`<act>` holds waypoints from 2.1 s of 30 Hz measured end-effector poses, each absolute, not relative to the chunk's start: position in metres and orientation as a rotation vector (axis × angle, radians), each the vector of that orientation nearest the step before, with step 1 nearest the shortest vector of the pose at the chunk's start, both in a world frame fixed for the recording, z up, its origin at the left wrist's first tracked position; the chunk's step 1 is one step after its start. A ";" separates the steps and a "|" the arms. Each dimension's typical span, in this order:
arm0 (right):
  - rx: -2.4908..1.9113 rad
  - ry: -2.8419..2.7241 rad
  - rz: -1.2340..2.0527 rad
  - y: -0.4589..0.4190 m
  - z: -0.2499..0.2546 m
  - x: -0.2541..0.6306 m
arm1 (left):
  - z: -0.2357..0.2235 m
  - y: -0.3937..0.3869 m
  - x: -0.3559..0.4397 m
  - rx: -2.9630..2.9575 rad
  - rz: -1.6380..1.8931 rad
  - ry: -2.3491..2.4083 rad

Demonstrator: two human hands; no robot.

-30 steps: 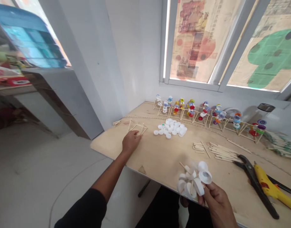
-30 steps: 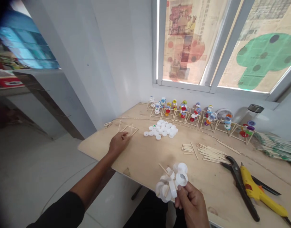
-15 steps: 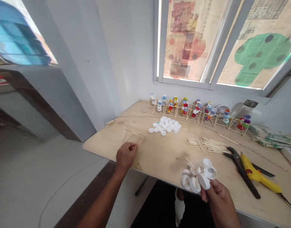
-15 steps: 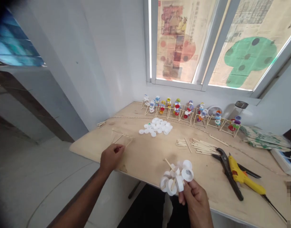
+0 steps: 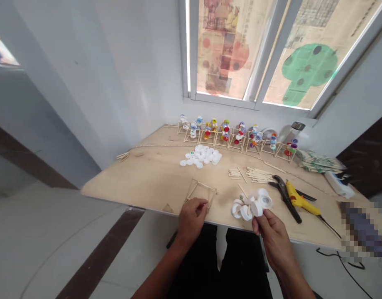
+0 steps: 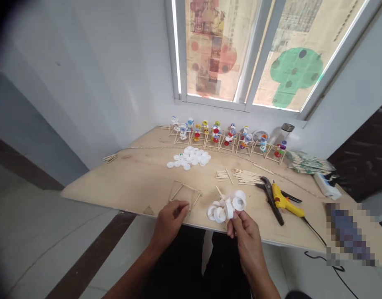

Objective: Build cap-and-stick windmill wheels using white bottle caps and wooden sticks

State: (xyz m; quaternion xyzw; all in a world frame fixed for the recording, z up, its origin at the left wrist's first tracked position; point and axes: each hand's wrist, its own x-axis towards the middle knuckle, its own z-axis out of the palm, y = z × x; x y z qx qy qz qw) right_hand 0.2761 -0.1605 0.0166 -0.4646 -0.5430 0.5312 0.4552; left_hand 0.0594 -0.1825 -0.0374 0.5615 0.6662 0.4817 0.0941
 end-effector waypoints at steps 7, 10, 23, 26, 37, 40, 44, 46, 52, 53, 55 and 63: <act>-1.169 -1.368 1.269 -0.152 0.005 0.282 | -0.047 -0.170 0.020 1.549 1.604 2.261; -1.158 -1.361 1.246 -0.146 -0.002 0.283 | -0.050 -0.161 0.019 1.624 1.473 2.299; -1.066 -1.424 1.252 -0.124 -0.003 0.268 | -0.060 -0.160 0.024 1.785 1.292 2.458; -1.046 -1.404 1.251 -0.122 -0.009 0.265 | -0.060 -0.160 0.026 1.824 1.294 2.486; -1.034 -1.316 1.242 -0.118 -0.032 0.267 | -0.064 -0.160 0.026 1.925 1.320 2.516; -1.018 -1.331 1.242 -0.119 -0.033 0.267 | -0.063 -0.160 0.026 1.947 1.345 2.513; -1.003 -1.347 1.248 -0.119 -0.034 0.267 | -0.062 -0.160 0.026 1.971 1.382 2.510; -1.000 -1.351 1.250 -0.118 -0.036 0.267 | -0.062 -0.160 0.026 1.976 1.396 2.509; -1.006 -1.366 1.245 -0.115 -0.037 0.270 | -0.062 -0.160 0.025 1.943 1.471 2.475; -1.008 -1.369 1.240 -0.115 -0.036 0.271 | -0.062 -0.161 0.025 1.933 1.502 2.448; -1.004 -1.390 1.231 -0.114 -0.027 0.273 | -0.061 -0.161 0.025 1.927 1.548 2.387; -0.764 -1.804 1.055 -0.093 0.044 0.238 | -0.052 -0.165 0.024 1.889 1.566 2.264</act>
